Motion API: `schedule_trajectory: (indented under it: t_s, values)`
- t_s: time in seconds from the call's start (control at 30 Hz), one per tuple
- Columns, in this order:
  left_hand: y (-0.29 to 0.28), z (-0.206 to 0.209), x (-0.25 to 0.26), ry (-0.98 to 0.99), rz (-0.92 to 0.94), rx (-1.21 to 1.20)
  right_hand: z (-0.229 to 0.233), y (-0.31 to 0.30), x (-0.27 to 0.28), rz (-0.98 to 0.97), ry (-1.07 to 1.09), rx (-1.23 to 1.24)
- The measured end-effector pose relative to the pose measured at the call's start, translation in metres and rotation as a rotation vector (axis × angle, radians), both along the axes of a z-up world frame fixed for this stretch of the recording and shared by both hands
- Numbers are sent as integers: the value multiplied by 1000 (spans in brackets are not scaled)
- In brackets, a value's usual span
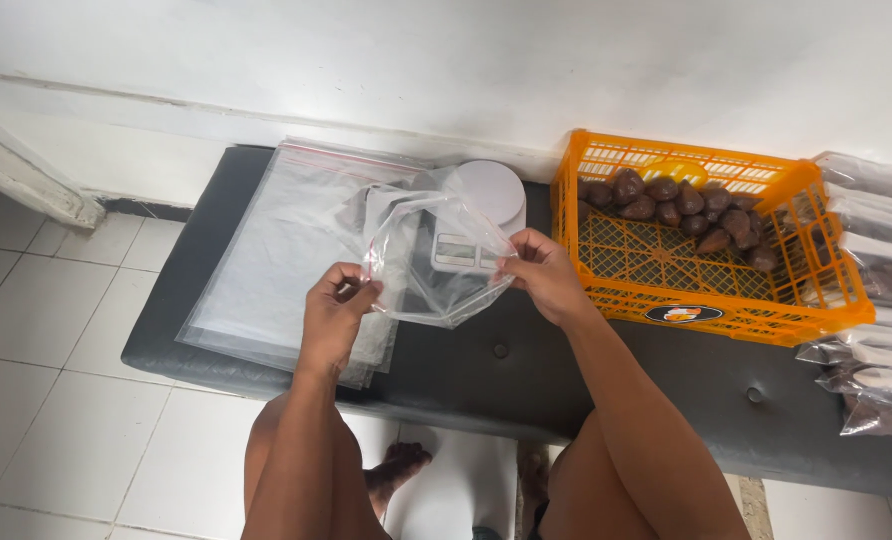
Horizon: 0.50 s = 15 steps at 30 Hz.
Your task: Weighing snake fruit on a digital scale and bagging them in zip-lock plastic bags.
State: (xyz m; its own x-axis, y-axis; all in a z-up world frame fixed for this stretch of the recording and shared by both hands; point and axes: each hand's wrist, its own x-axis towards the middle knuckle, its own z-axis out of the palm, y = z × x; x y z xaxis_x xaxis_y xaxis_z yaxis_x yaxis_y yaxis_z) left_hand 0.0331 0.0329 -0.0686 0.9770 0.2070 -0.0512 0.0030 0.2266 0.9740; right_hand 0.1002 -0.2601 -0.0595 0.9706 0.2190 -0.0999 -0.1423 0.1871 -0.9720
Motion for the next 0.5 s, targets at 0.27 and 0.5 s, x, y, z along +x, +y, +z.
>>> schedule_trajectory:
  t_s: [0.27,0.5]
  values:
    - [4,14,-5,-137,496,658,-7,8,9,-547,-394,-755]
    - [8,31,-13,-122,368,492,31,3,-23,-407,-372,-635]
